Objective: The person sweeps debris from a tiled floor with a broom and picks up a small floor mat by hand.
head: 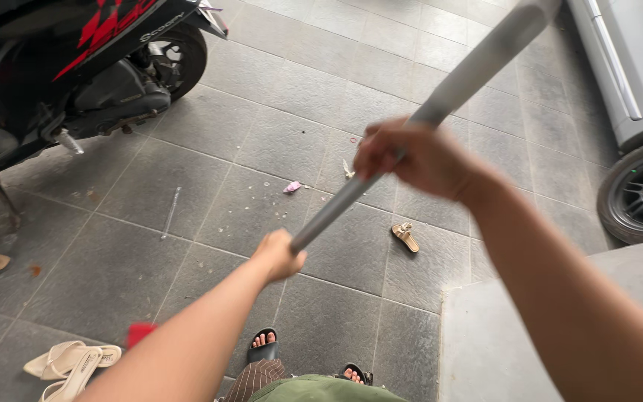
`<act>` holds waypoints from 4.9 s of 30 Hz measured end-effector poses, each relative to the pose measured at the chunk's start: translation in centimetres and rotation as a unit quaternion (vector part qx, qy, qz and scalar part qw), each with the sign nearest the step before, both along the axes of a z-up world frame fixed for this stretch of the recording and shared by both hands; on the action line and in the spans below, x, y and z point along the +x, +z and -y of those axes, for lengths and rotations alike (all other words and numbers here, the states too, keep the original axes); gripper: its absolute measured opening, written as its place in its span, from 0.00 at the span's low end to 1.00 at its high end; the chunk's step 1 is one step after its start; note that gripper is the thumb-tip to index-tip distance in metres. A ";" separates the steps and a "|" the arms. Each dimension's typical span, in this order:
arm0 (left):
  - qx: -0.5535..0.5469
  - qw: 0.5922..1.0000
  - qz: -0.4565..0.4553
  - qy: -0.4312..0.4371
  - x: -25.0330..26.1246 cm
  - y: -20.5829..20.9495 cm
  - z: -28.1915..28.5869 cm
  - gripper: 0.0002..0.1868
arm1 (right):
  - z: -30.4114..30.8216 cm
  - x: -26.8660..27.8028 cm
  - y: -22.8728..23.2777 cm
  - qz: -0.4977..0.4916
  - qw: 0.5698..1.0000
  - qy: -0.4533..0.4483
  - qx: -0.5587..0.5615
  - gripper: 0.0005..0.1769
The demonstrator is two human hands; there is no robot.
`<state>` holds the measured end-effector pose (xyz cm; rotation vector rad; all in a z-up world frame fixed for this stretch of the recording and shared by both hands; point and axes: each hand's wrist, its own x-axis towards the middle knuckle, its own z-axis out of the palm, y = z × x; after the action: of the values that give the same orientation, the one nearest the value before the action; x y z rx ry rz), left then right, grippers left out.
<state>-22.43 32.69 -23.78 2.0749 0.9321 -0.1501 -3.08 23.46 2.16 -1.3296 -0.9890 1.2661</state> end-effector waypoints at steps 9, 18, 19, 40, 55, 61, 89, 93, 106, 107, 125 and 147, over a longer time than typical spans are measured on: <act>0.005 0.992 0.106 0.067 8.6 10.2 -2.4 0.12 | 0.8 -0.7 10.4 0.230 0.971 -0.002 0.061 0.12; 0.126 0.964 0.233 0.016 13.8 15.2 -6.3 0.12 | 1.7 2.7 10.9 0.373 0.911 0.062 0.164 0.10; 0.108 0.963 0.249 0.002 14.2 16.2 -5.9 0.12 | 2.7 3.9 11.5 0.352 0.916 0.049 0.188 0.11; 0.013 0.996 -0.038 -0.085 4.0 10.1 -1.9 0.16 | 0.8 1.9 4.3 0.066 0.995 -0.051 0.054 0.18; 0.072 0.993 0.075 -0.047 15.2 12.9 -8.1 0.11 | -0.7 -1.9 8.2 0.477 0.877 -0.064 -0.009 0.04; 0.061 0.982 0.168 -0.066 19.2 18.4 -7.8 0.15 | 4.0 8.6 12.5 0.288 0.928 -0.012 0.238 0.15; 0.032 0.998 0.012 0.046 24.6 8.3 -19.2 0.13 | -15.3 18.1 6.6 0.157 0.987 -0.017 0.024 0.17; 0.050 0.996 0.039 0.057 30.4 9.4 -20.5 0.13 | -15.6 18.4 8.7 0.299 0.954 -0.033 0.001 0.11; 0.078 0.977 0.200 0.007 33.9 18.3 -22.5 0.15 | -14.7 28.6 12.2 0.277 0.906 0.127 0.296 0.09; 0.098 0.975 0.198 0.001 32.9 19.5 -22.7 0.15 | -14.4 29.8 12.4 0.234 0.917 0.113 0.302 0.09; 0.063 0.959 -0.268 0.072 0.1 1.6 -37.8 0.12 | -36.3 3.6 -9.4 0.012 0.997 0.073 -0.012 0.13; 0.070 0.981 0.180 0.004 23.5 12.2 -47.7 0.10 | -40.3 9.7 11.1 0.467 0.883 0.010 0.046 0.06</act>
<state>1.05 80.43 -11.60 2.1309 0.7446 0.2971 6.63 63.79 13.26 -1.8920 -1.6858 0.5169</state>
